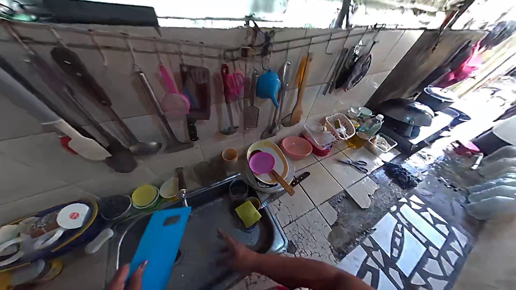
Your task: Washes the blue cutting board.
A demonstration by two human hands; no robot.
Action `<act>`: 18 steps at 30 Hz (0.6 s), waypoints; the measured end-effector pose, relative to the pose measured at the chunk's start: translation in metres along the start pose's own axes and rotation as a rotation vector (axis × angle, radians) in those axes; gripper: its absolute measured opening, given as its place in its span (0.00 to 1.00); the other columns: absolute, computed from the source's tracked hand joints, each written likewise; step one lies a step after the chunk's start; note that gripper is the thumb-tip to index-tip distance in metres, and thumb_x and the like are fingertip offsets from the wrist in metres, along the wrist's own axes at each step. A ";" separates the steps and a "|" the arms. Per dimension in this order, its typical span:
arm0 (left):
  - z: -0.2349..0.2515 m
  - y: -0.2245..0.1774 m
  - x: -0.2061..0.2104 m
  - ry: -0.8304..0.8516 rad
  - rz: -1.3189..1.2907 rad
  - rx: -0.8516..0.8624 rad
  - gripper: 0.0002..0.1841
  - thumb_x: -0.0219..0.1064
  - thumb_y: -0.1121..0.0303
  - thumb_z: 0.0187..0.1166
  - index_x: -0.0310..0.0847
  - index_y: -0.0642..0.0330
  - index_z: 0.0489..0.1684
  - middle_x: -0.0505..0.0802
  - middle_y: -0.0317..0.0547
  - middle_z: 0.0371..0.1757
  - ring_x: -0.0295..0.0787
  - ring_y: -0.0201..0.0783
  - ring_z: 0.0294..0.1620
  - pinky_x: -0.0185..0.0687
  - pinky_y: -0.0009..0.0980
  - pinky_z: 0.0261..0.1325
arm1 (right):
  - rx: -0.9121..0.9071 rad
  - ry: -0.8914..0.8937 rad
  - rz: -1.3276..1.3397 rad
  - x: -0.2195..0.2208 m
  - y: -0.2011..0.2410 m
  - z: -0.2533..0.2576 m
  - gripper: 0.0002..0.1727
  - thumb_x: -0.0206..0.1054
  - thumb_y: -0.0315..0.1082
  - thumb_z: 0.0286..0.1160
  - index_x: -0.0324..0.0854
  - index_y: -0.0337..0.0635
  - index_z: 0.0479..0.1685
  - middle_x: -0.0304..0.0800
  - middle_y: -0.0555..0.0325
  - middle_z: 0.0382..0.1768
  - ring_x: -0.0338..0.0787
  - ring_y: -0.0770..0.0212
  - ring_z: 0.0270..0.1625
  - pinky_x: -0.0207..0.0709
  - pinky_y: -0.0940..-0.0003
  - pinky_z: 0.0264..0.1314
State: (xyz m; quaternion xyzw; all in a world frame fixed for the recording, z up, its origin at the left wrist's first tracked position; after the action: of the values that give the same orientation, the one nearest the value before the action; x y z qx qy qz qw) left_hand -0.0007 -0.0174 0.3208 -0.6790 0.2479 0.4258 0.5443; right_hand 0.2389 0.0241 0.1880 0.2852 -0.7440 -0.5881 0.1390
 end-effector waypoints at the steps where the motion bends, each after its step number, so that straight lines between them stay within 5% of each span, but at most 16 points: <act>1: -0.005 -0.020 -0.004 -0.031 -0.078 0.009 0.25 0.55 0.57 0.91 0.79 0.77 0.65 0.89 0.74 0.58 0.87 0.65 0.63 0.75 0.63 0.69 | 0.029 0.010 0.070 -0.011 0.006 -0.004 0.52 0.73 0.40 0.80 0.39 0.43 0.97 0.60 0.34 0.89 0.82 0.40 0.77 0.78 0.46 0.78; 4: -0.024 -0.080 0.004 -0.119 -0.357 0.052 0.22 0.59 0.67 0.88 0.75 0.83 0.66 0.87 0.71 0.60 0.86 0.43 0.62 0.79 0.40 0.70 | 0.022 0.026 0.249 -0.050 0.017 -0.023 0.49 0.71 0.40 0.81 0.42 0.40 0.96 0.65 0.33 0.86 0.83 0.43 0.75 0.78 0.49 0.77; 6: -0.038 -0.115 0.023 -0.182 -0.558 0.090 0.18 0.59 0.72 0.87 0.73 0.82 0.63 0.87 0.53 0.54 0.84 0.21 0.54 0.81 0.23 0.63 | -0.105 0.049 0.361 -0.079 0.029 -0.045 0.35 0.69 0.30 0.80 0.60 0.29 0.86 0.82 0.38 0.70 0.89 0.55 0.66 0.82 0.59 0.72; 9: -0.055 -0.164 0.058 -0.248 -0.849 0.181 0.15 0.57 0.77 0.84 0.71 0.77 0.65 0.88 0.33 0.54 0.85 0.15 0.55 0.83 0.20 0.64 | -0.234 -0.040 0.435 -0.146 0.045 -0.078 0.17 0.65 0.25 0.81 0.75 0.28 0.66 0.92 0.52 0.48 0.92 0.66 0.51 0.86 0.63 0.61; 11: -0.070 -0.197 0.088 -0.238 -0.977 0.271 0.12 0.58 0.77 0.83 0.75 0.65 0.62 0.91 0.23 0.52 0.88 0.17 0.56 0.86 0.23 0.64 | -0.326 -0.166 0.369 -0.202 0.054 -0.108 0.12 0.66 0.25 0.80 0.81 0.29 0.58 0.92 0.58 0.43 0.92 0.70 0.46 0.87 0.66 0.56; 14: -0.087 -0.259 0.140 -0.157 -1.027 0.524 0.10 0.67 0.65 0.84 0.88 0.32 0.53 0.93 0.08 0.52 0.88 0.14 0.56 0.85 0.19 0.62 | -0.600 -0.377 0.149 -0.297 0.053 -0.157 0.10 0.69 0.26 0.77 0.86 0.32 0.52 0.95 0.63 0.46 0.92 0.74 0.50 0.88 0.70 0.59; 16: -0.078 -0.299 0.192 0.024 -0.955 0.683 0.10 0.63 0.61 0.87 0.89 0.36 0.57 0.93 0.16 0.57 0.87 0.18 0.61 0.83 0.23 0.67 | -0.621 -0.487 0.003 -0.363 0.027 -0.180 0.09 0.70 0.27 0.76 0.89 0.32 0.49 0.97 0.59 0.48 0.93 0.70 0.54 0.87 0.66 0.65; 18: -0.059 -0.326 0.255 0.267 -0.861 0.542 0.12 0.65 0.68 0.84 0.88 0.64 0.57 0.95 0.42 0.55 0.90 0.30 0.60 0.85 0.33 0.69 | -0.387 -0.496 -0.086 -0.418 -0.024 -0.189 0.09 0.71 0.27 0.76 0.88 0.31 0.48 0.96 0.56 0.46 0.93 0.68 0.52 0.87 0.64 0.65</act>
State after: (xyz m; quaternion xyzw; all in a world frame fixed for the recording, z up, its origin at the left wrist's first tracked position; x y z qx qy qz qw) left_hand 0.4095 0.0521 0.2791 -0.6026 0.1147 -0.0061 0.7897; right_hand 0.6816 0.1163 0.2702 0.1325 -0.6166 -0.7758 -0.0200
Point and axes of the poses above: each hand's wrist, its own z-axis towards the middle knuckle, its own x-axis out of the palm, y = z × x, the point moved 5 cm from there along z, towards the middle knuckle
